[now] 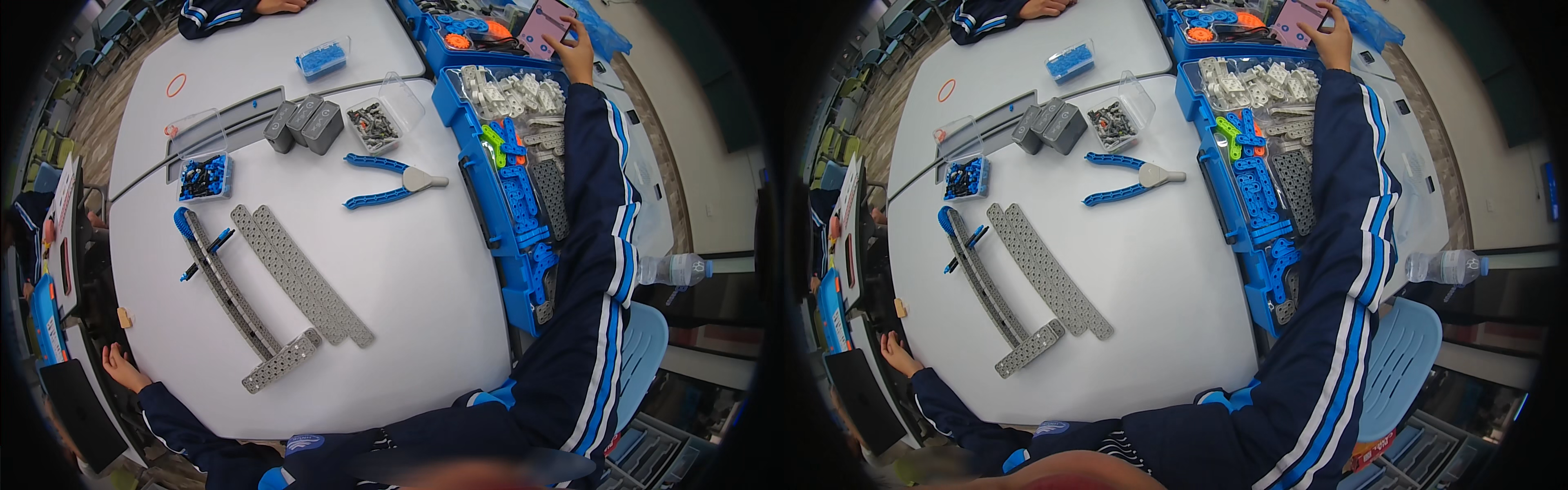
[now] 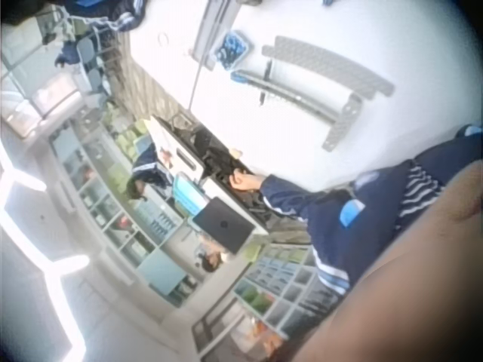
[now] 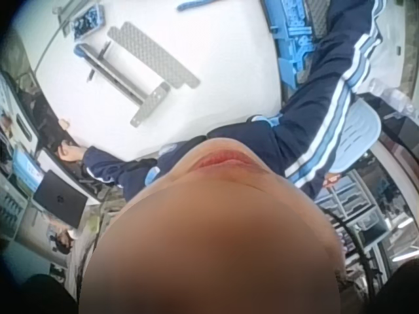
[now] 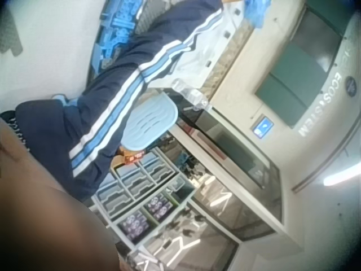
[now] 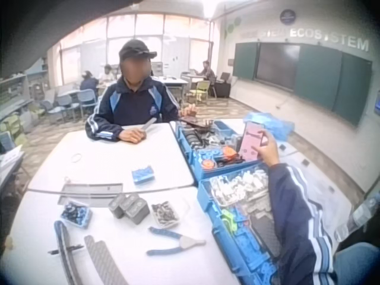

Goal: The person assembles gray perforated metal strips into a frame-like structure on a white table. They pick up pieces, align them, and use a blue-handled tool to secure connections. A smartphone is briefly handled and placed back on the table.

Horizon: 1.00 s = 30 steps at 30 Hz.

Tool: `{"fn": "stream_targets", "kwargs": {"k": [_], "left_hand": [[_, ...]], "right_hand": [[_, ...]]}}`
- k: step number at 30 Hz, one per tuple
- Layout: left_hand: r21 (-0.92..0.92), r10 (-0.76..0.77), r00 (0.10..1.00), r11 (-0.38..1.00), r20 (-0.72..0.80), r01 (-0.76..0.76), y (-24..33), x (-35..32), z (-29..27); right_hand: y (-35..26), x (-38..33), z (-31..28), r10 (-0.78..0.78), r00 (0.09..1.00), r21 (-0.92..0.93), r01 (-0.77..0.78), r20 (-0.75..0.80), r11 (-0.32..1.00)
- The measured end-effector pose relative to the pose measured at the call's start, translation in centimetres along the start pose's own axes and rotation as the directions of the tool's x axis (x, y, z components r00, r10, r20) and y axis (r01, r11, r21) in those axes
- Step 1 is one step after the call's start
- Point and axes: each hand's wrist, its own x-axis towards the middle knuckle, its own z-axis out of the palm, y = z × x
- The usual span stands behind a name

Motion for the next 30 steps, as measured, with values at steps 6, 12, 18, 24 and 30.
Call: {"fn": "stream_targets", "kwargs": {"k": [6,12,18,24,30], "left_hand": [[-0.008,0.001,1.000,1.000,0.004,-0.001,-0.1,0.1,0.1],[-0.021,-0.009,1.000,1.000,-0.001,0.009,-0.6,0.3,-0.1],[-0.013,0.005,1.000,1.000,-0.006,-0.005,-0.8,0.5,-0.2],[-0.011,0.000,1.000,1.000,0.010,0.000,-0.8,0.5,-0.4],[-0.018,-0.008,1.000,1.000,0.011,0.008,-1.0,0.8,-0.4]], "right_hand": [[-0.3,0.1,0.2,-0.088,0.996,-0.077,0.085,-0.033,0.993],[0.8,0.2,0.1,-0.042,0.999,-0.159,0.041,-0.008,0.986],[1.6,0.3,0.1,-0.046,0.998,-0.163,0.039,-0.040,0.986],[1.7,0.1,-0.1,-0.021,0.999,-0.131,0.017,-0.029,0.991],[1.7,0.2,0.0,0.017,1.000,-0.043,-0.017,-0.020,0.999]]}}
